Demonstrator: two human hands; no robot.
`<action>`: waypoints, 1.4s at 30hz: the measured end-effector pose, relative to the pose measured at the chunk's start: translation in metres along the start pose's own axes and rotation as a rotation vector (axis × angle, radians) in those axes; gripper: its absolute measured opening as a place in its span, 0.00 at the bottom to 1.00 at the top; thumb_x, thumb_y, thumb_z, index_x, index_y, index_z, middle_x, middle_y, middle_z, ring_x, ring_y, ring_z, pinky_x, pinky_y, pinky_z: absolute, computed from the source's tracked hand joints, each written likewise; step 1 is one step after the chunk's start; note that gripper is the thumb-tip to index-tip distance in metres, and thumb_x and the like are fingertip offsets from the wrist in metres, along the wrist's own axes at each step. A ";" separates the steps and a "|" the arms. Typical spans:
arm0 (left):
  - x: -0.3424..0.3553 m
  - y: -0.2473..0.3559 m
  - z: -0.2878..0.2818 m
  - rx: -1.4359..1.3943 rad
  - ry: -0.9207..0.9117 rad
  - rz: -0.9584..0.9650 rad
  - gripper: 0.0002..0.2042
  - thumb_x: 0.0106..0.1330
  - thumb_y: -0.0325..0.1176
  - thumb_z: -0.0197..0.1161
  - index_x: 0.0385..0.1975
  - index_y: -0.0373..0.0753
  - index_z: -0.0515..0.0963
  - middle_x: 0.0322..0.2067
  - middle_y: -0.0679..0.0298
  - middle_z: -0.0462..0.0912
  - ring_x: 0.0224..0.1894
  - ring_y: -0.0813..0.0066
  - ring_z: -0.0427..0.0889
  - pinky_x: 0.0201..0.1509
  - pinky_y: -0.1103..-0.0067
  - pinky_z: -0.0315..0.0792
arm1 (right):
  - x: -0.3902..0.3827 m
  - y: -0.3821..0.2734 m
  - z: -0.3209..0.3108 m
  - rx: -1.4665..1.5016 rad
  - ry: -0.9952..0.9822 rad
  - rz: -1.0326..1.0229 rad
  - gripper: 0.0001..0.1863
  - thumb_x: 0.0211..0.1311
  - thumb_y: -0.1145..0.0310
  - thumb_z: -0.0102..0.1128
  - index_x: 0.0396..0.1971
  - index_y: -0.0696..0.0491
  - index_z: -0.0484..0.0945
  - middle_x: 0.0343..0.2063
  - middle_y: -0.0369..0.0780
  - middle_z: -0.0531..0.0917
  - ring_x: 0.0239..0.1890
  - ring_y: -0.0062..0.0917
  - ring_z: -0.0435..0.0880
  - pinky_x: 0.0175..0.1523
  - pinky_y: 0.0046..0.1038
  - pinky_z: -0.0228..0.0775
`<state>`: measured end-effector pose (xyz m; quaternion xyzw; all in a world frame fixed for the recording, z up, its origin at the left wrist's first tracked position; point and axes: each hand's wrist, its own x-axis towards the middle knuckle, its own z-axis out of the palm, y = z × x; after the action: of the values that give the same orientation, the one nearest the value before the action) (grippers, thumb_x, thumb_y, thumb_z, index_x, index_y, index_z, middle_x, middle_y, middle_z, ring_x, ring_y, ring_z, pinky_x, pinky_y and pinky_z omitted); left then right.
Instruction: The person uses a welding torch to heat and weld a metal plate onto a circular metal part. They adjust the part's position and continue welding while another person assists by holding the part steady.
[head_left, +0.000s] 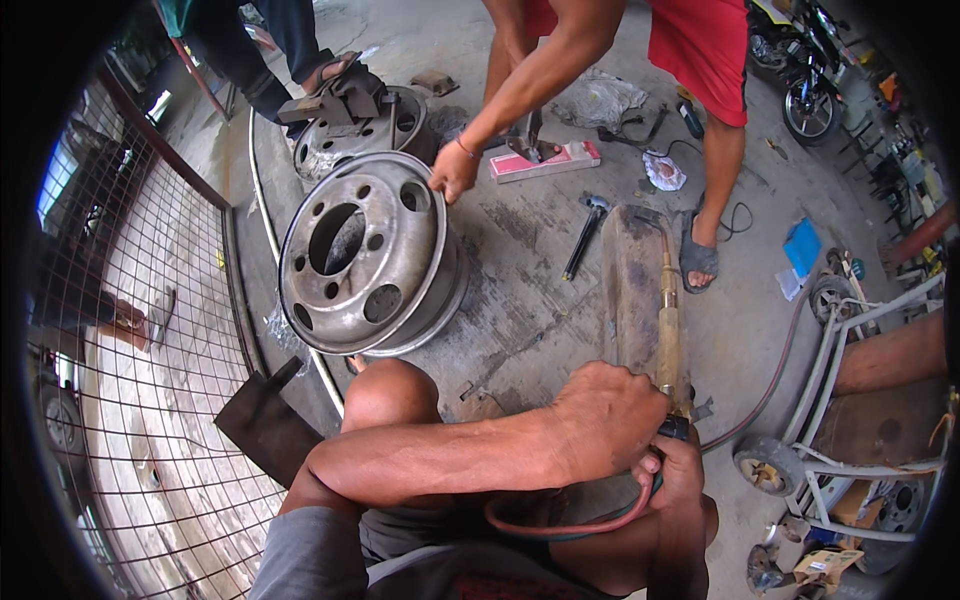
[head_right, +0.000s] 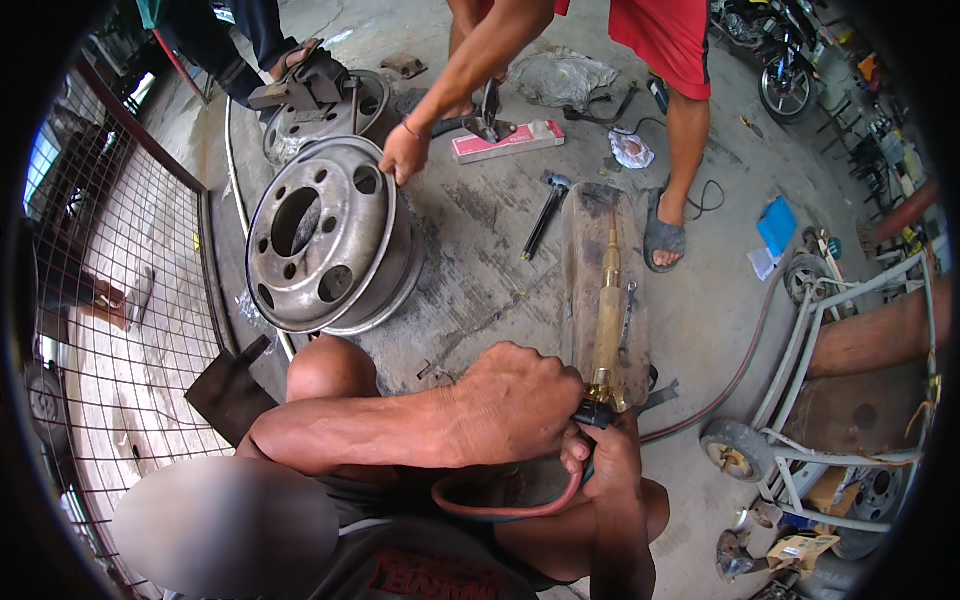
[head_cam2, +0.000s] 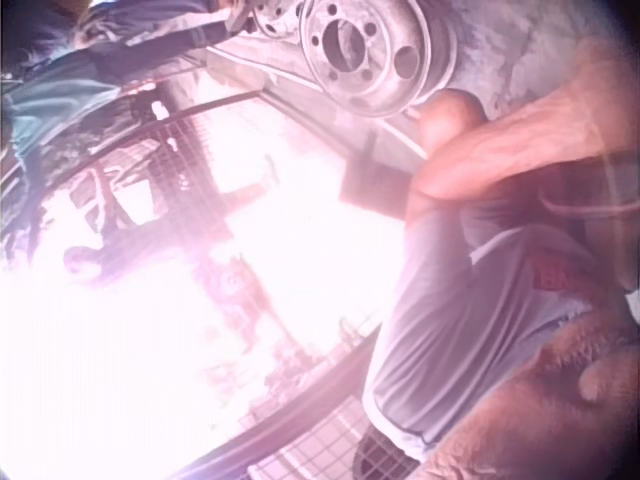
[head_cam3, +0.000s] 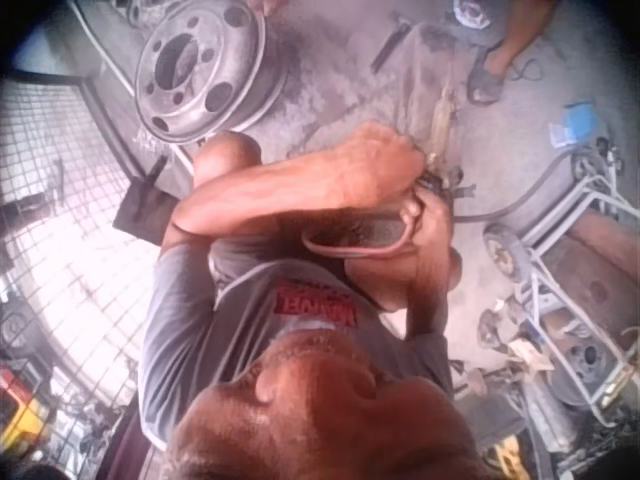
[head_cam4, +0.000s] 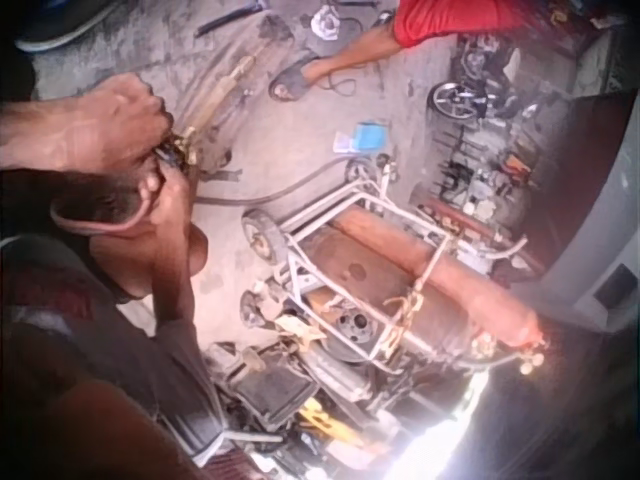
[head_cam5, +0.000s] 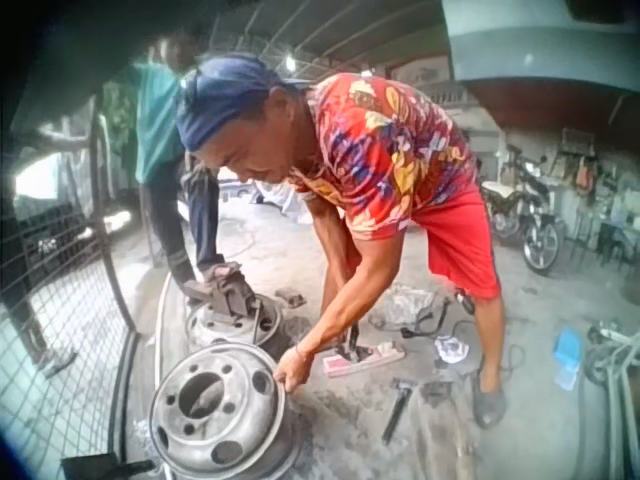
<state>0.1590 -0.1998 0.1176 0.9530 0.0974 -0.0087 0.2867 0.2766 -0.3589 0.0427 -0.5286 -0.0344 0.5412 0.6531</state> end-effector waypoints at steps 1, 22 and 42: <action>0.001 0.001 -0.004 0.019 -0.026 -0.012 0.18 0.62 0.44 0.68 0.30 0.31 0.84 0.24 0.46 0.86 0.30 0.48 0.89 0.35 0.62 0.82 | -0.002 -0.001 0.001 -0.004 -0.011 0.023 0.03 0.67 0.73 0.60 0.37 0.55 0.78 0.20 0.34 0.77 0.14 0.16 0.71 0.16 0.21 0.64; -0.058 -0.104 -0.104 -0.054 0.613 -0.584 0.17 0.64 0.32 0.56 0.47 0.25 0.74 0.47 0.34 0.79 0.55 0.39 0.77 0.62 0.57 0.67 | -0.042 -0.002 0.016 -0.245 -0.279 0.323 0.11 0.68 0.67 0.68 0.42 0.57 0.78 0.21 0.35 0.76 0.16 0.15 0.71 0.20 0.23 0.64; -0.181 -0.135 0.011 -0.246 0.776 -0.778 0.13 0.63 0.31 0.57 0.40 0.27 0.70 0.39 0.38 0.74 0.47 0.36 0.74 0.55 0.56 0.67 | -0.046 -0.015 0.046 -0.327 -0.438 0.353 0.17 0.65 0.78 0.66 0.49 0.62 0.70 0.27 0.43 0.80 0.16 0.19 0.73 0.20 0.23 0.68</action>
<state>-0.0444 -0.1279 0.0479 0.7398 0.5403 0.2487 0.3145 0.2397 -0.3614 0.0983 -0.4951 -0.1683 0.7343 0.4328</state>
